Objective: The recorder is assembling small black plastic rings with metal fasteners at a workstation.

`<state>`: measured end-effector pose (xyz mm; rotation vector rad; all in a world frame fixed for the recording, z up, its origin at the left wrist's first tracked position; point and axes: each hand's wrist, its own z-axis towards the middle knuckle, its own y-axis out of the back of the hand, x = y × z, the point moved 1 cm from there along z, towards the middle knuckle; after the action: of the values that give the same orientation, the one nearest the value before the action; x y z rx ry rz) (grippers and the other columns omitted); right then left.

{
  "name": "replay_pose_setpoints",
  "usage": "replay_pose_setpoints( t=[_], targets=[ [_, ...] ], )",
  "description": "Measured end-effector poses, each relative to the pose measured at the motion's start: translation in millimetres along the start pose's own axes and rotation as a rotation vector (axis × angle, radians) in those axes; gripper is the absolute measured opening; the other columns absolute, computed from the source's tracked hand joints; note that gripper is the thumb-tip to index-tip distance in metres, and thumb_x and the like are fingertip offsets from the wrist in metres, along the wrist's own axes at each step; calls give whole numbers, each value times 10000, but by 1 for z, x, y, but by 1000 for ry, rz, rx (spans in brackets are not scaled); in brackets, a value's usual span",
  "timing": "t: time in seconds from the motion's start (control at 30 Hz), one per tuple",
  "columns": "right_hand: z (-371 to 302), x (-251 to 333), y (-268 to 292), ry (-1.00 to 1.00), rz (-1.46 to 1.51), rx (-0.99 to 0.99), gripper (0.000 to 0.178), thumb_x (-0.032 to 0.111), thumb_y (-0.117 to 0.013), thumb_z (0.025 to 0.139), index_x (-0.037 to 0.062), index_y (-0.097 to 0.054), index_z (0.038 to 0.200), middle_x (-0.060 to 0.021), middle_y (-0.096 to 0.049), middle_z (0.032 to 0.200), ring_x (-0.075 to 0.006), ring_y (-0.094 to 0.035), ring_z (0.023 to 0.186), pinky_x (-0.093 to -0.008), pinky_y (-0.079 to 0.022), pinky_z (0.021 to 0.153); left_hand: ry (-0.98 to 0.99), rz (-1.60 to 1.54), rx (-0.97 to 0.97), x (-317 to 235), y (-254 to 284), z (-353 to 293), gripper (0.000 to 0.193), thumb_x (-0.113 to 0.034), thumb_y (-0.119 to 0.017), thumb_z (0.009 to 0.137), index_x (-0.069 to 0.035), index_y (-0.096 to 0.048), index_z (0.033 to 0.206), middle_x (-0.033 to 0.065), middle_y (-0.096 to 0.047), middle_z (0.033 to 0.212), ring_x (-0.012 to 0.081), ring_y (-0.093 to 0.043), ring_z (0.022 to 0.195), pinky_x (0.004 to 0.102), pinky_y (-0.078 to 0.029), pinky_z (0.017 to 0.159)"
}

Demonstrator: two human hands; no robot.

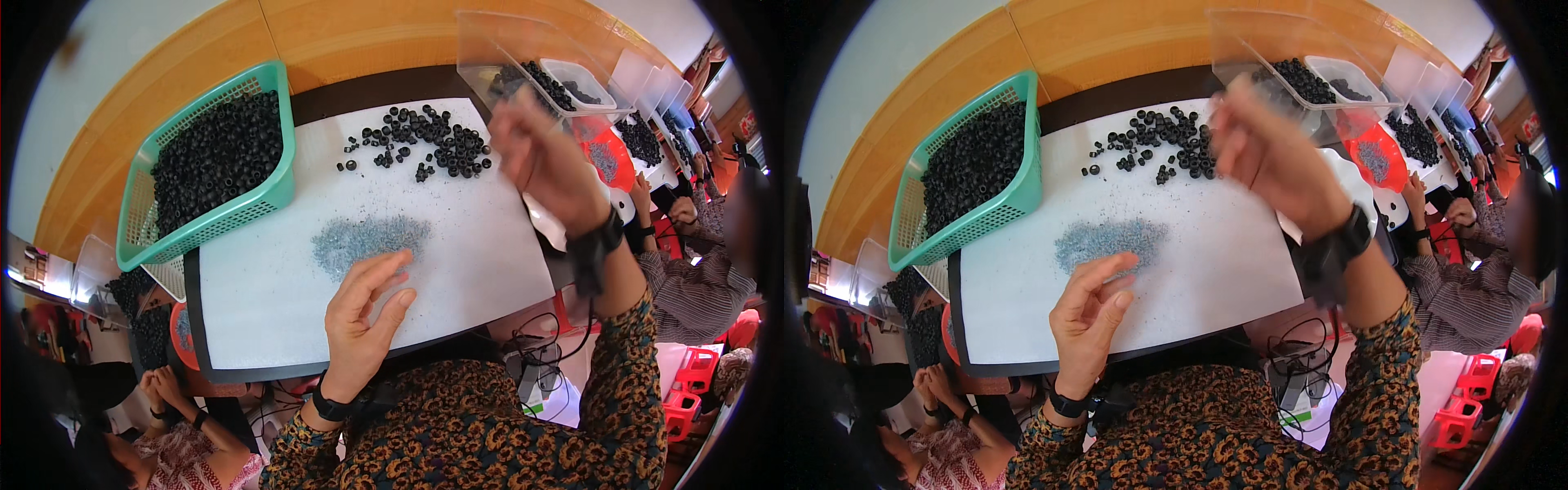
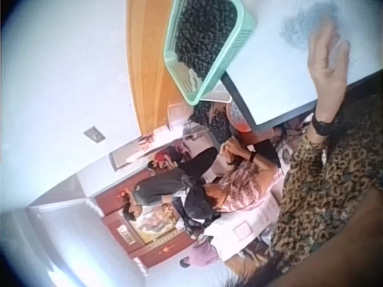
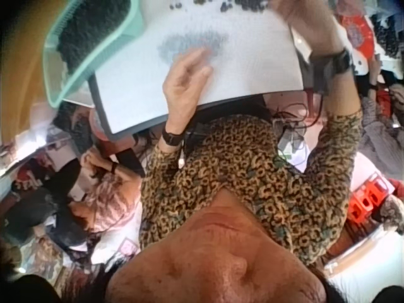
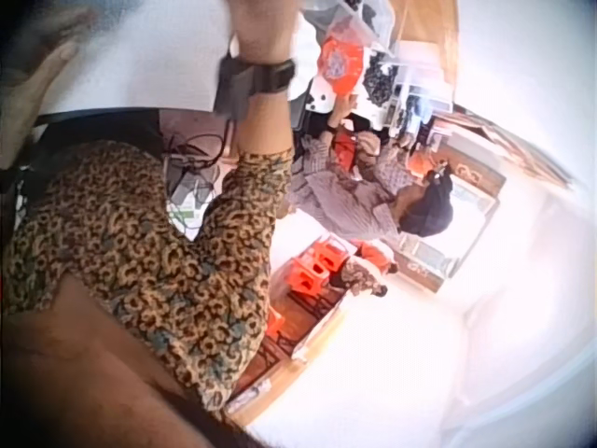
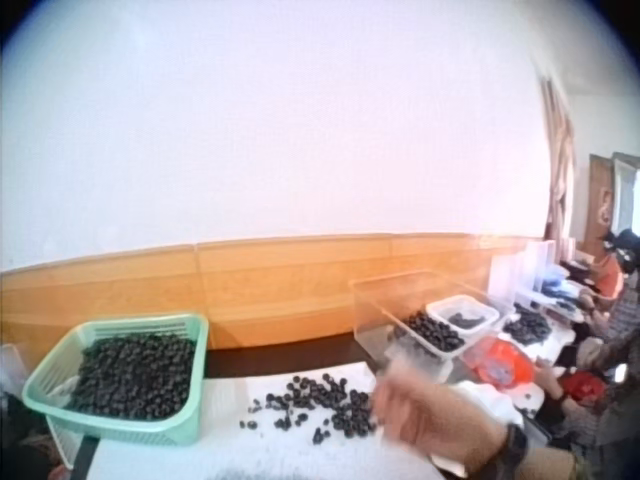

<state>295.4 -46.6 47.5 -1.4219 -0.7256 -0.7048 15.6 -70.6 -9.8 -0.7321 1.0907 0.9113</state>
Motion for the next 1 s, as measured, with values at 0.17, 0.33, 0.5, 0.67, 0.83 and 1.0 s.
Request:
replay_pose_setpoints(
  t=[0.17,0.33,0.5,0.67,0.83,1.0],
  targets=[
    [29,45,25,278,319,-219,413,331,-602,966,-39,-578,1148,-71,-601,960,-90,-563,771,-194,-519,680,180,-94,125,7,5,-11,278,-18,-606,930,4,-616,1207,128,-616,1150,204,-648,981,290,-534,785],
    [47,1,-24,122,-630,-104,296,251,-643,929,6,-661,1095,-31,-638,902,-109,-587,752,-217,-517,690,226,-123,116,12,9,-14,273,-36,-588,950,-11,-612,1220,113,-626,1106,168,-660,905,247,-534,700],
    [93,-50,-25,137,-1292,147,261,228,-632,917,5,-679,1043,-11,-622,767,-84,-569,625,-207,-459,554,280,-140,126,14,12,-13,284,-49,-581,959,-31,-604,1241,100,-623,1101,145,-653,897,228,-530,686],
    [125,-28,-9,96,-1104,-178,299,198,-625,923,-14,-640,1134,-32,-638,877,-86,-587,698,-231,-534,605,287,-184,112,11,10,-13,293,-30,-577,953,-4,-592,1245,142,-641,1088,168,-662,864,245,-533,674],
    [146,9,-8,9,-853,-257,299,252,-615,954,21,-622,1144,12,-598,906,-49,-580,769,-225,-547,647,284,-188,128,13,12,-18,299,-29,-570,958,-3,-583,1255,138,-635,1098,168,-657,875,250,-531,686],
    [186,21,-16,80,-1125,-178,237,201,-617,930,4,-645,1059,-23,-617,854,-93,-607,714,-243,-566,586,312,-174,139,12,14,-17,293,-27,-565,961,-5,-583,1252,135,-634,1096,169,-655,882,253,-530,699]
  ],
)
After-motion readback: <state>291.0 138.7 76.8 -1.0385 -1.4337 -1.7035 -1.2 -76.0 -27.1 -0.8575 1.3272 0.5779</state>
